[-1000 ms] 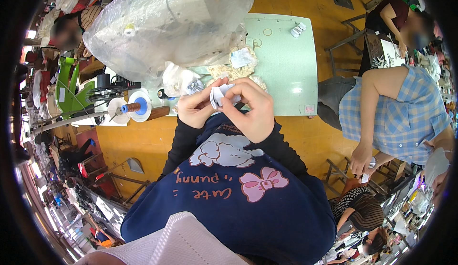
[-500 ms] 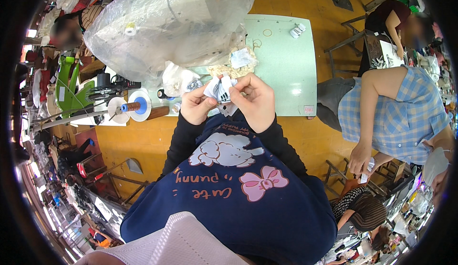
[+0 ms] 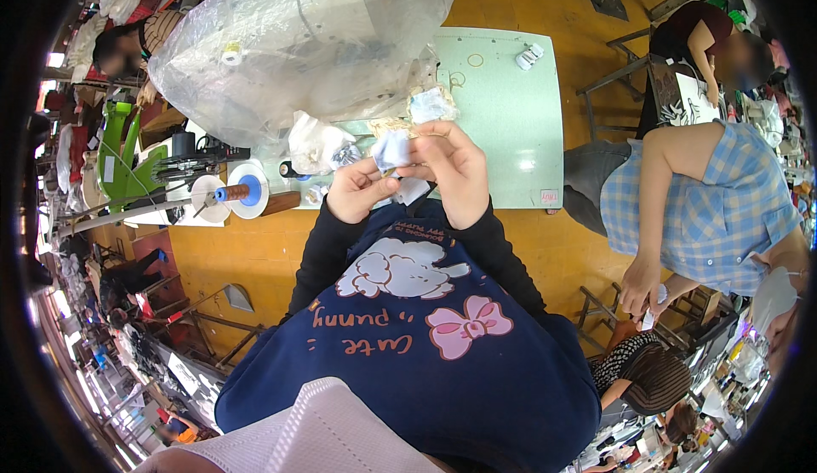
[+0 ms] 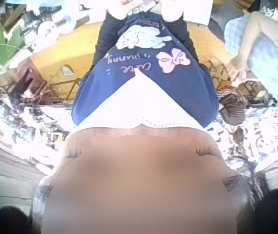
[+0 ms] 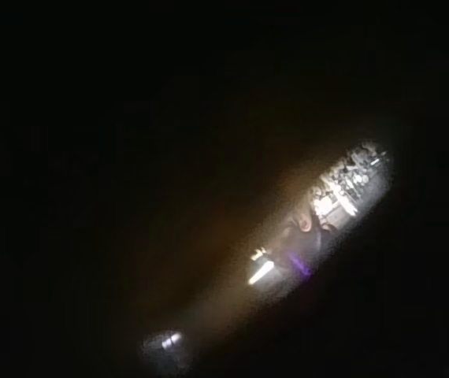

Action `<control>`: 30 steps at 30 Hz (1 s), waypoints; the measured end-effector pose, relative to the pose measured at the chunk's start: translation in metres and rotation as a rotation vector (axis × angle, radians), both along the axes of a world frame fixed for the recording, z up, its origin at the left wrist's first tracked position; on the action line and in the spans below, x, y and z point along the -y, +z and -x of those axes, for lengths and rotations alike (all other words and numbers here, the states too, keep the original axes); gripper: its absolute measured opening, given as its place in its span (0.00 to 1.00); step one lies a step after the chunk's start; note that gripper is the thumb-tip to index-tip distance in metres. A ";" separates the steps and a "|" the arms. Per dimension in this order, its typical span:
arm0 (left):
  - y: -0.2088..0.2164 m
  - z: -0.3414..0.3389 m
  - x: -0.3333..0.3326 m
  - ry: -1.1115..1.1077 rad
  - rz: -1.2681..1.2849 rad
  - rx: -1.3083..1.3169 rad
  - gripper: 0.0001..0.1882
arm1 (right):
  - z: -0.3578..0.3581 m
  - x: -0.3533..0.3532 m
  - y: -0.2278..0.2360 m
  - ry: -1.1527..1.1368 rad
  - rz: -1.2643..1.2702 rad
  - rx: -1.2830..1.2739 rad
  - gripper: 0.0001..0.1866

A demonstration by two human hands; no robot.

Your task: The person repeatedly picks up small white fabric pieces from a table and folds them by hand. They place the folded pieces back on the table and continue the process with additional pieces. Other people are visible working at nearby tables in the background.

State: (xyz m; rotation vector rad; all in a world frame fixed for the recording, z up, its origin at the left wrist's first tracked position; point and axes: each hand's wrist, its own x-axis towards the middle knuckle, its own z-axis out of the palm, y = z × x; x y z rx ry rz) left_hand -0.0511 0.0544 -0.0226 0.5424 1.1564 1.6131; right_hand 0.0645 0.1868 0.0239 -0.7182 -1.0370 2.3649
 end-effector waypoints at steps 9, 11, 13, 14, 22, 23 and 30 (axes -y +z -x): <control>0.017 0.002 -0.001 0.035 -0.046 0.486 0.17 | 0.003 0.001 -0.001 -0.011 -0.998 0.109 0.13; 0.022 -0.002 -0.001 0.083 0.020 0.448 0.15 | 0.001 0.002 0.000 0.015 -1.072 0.177 0.12; 0.025 0.010 0.003 -0.037 0.106 0.199 0.14 | 0.000 0.002 0.002 0.012 -1.116 0.209 0.13; 0.024 0.010 0.003 -0.067 0.184 0.044 0.13 | 0.000 0.001 0.003 0.006 -1.122 0.210 0.15; 0.014 0.001 0.005 0.036 0.038 0.080 0.11 | -0.001 0.001 0.003 -0.069 -1.121 0.161 0.11; 0.015 -0.001 0.006 0.065 -0.008 0.137 0.11 | -0.002 0.001 0.001 -0.091 -1.147 0.152 0.10; 0.015 -0.010 0.001 0.197 -0.009 0.396 0.16 | -0.005 -0.003 0.000 -0.037 -1.311 -0.055 0.10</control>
